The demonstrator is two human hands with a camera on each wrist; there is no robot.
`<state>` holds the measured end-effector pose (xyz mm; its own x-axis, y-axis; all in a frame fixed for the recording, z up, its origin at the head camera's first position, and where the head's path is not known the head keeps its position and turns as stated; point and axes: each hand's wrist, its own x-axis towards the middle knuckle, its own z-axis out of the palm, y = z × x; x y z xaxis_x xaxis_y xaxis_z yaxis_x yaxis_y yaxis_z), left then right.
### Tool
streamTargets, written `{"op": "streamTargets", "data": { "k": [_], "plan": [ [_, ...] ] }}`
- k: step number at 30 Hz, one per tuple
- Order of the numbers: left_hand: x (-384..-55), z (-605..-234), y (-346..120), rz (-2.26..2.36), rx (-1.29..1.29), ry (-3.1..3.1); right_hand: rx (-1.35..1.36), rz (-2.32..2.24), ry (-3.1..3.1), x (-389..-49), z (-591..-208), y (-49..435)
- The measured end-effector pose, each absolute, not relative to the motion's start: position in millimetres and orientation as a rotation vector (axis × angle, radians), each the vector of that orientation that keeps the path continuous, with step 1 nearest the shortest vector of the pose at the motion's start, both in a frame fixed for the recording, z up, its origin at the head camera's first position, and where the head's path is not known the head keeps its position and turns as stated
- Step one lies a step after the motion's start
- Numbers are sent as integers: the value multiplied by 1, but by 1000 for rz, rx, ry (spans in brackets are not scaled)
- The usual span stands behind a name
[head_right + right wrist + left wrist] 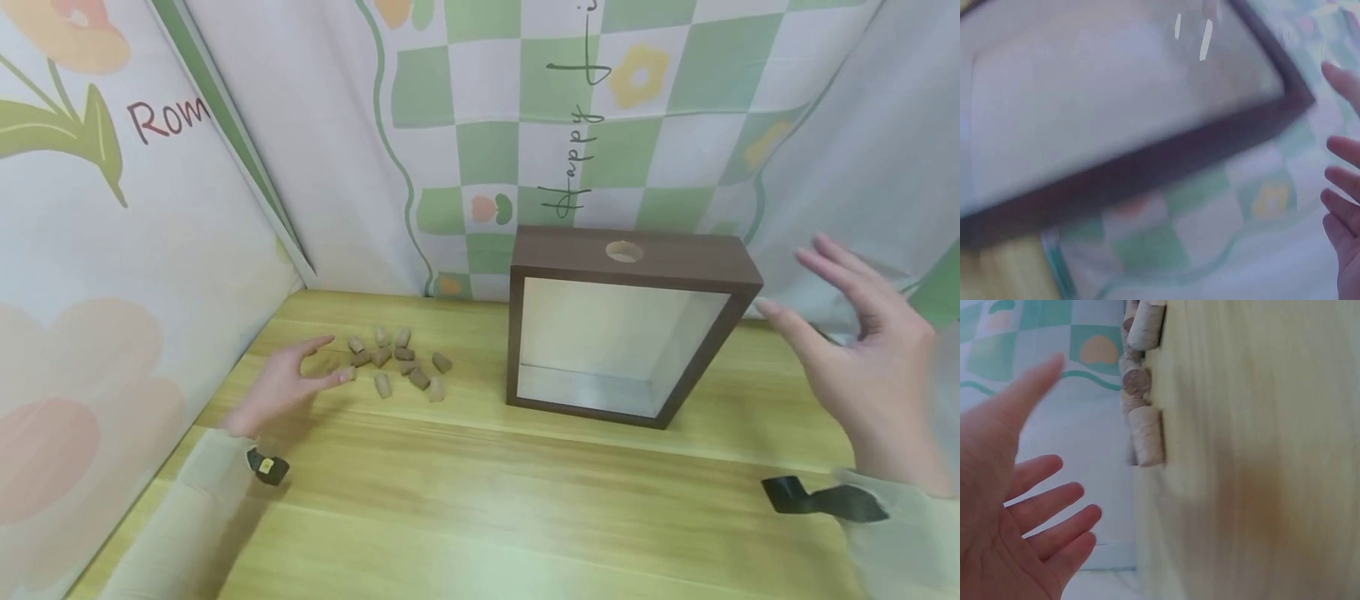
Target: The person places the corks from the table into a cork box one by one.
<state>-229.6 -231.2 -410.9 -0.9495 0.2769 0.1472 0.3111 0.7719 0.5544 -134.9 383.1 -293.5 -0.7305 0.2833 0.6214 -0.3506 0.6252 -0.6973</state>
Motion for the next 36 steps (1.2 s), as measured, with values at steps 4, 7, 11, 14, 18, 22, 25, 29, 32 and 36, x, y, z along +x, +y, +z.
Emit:
{"op": "streamTargets", "data": {
  "k": [4,7,11,14,18,22,25,29,32,36],
  "plan": [
    [-231,-424,-230,-1030,-467,-2872,220,1091,-2072,-141,-282,353],
    [-235,-433,-228,-1091,-449,-2863,290,1041,-2027,-145,-279,335],
    [-237,-437,-224,-1155,-424,-2848,340,1058,-1911,-151,-280,319],
    [-236,-437,-224,-1163,-411,-2833,329,1085,-1862,-154,-281,314],
    [-236,-439,-224,-1135,-401,-2815,323,1119,-1841,-158,-281,312],
    [-237,-441,-222,-1114,-380,-2819,327,1105,-1838,-161,-283,316],
    [-237,-442,-221,-1120,-375,-2817,348,1010,-1853,-165,-286,323],
    [-236,-441,-221,-1176,-356,-2803,411,849,-1849,-170,-288,334],
    [-234,-437,-223,-1250,-304,-2782,484,801,-1811,-171,-287,334],
    [-232,-428,-223,-1319,-236,-2721,543,792,-1777,-168,-284,324]
  ]
}}
